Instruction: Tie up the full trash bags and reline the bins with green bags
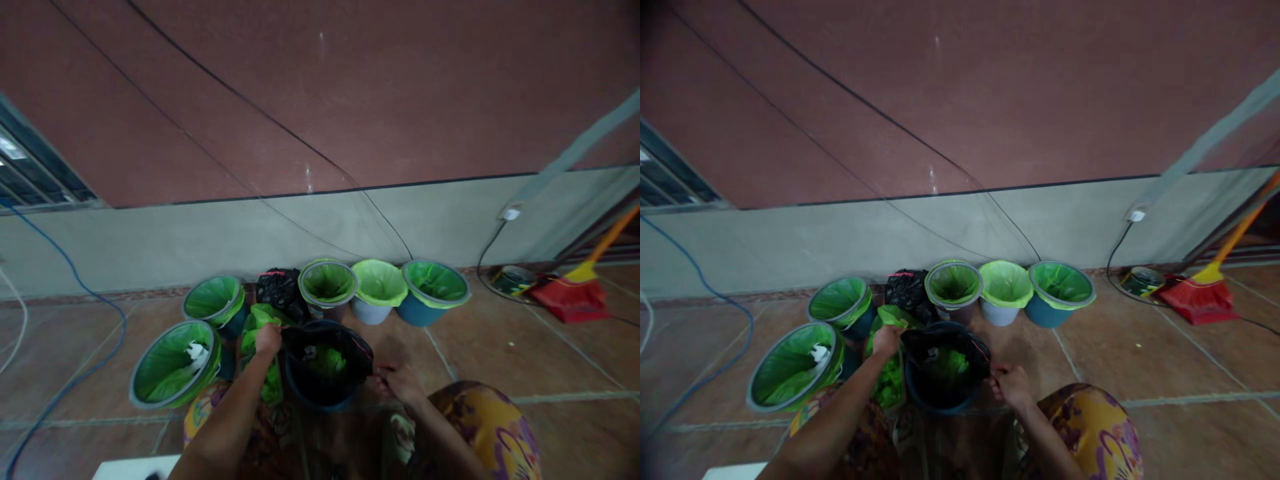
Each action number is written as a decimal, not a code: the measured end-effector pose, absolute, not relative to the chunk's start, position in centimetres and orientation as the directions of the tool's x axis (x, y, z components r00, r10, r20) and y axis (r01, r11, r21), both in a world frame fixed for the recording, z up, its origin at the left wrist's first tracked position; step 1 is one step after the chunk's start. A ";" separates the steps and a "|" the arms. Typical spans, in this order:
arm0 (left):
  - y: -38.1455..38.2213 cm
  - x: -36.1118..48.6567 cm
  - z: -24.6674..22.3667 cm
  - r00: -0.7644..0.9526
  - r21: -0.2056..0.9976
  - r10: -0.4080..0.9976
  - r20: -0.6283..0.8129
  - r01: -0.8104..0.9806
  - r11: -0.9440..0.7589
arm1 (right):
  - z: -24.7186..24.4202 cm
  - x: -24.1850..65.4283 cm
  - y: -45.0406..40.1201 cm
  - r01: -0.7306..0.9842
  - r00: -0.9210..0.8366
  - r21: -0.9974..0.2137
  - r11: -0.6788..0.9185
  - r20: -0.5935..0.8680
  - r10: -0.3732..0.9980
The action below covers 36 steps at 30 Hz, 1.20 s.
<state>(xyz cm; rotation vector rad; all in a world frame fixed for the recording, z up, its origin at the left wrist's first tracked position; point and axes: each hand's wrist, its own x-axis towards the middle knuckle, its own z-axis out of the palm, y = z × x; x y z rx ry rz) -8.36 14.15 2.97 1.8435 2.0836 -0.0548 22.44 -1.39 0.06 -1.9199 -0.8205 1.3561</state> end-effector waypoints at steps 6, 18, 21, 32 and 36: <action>14.4 -8.5 5.6 0.008 0.268 0.970 -0.244 0.962 0.060 | 3.7 22.4 -0.2 0.571 0.229 -0.743 -0.348 -0.263 0.937; 12.1 -3.4 11.0 0.308 0.981 0.943 -0.124 0.183 0.069 | 9.2 18.1 6.3 0.602 0.056 -0.794 -0.088 -0.068 0.996; 10.8 -2.9 11.5 0.295 0.993 0.949 -0.114 0.009 0.117 | 8.8 18.0 7.0 0.314 0.060 -0.936 -0.157 -0.146 0.987; 10.8 -1.0 14.4 0.333 0.996 0.939 0.090 -0.032 -0.084 | 7.9 17.8 7.8 0.407 0.130 -0.866 -0.292 -0.261 0.957; 10.9 -0.3 14.1 0.348 0.986 0.931 0.106 0.083 -0.144 | 9.6 15.9 7.1 0.394 -0.122 -0.918 -0.031 -0.086 0.989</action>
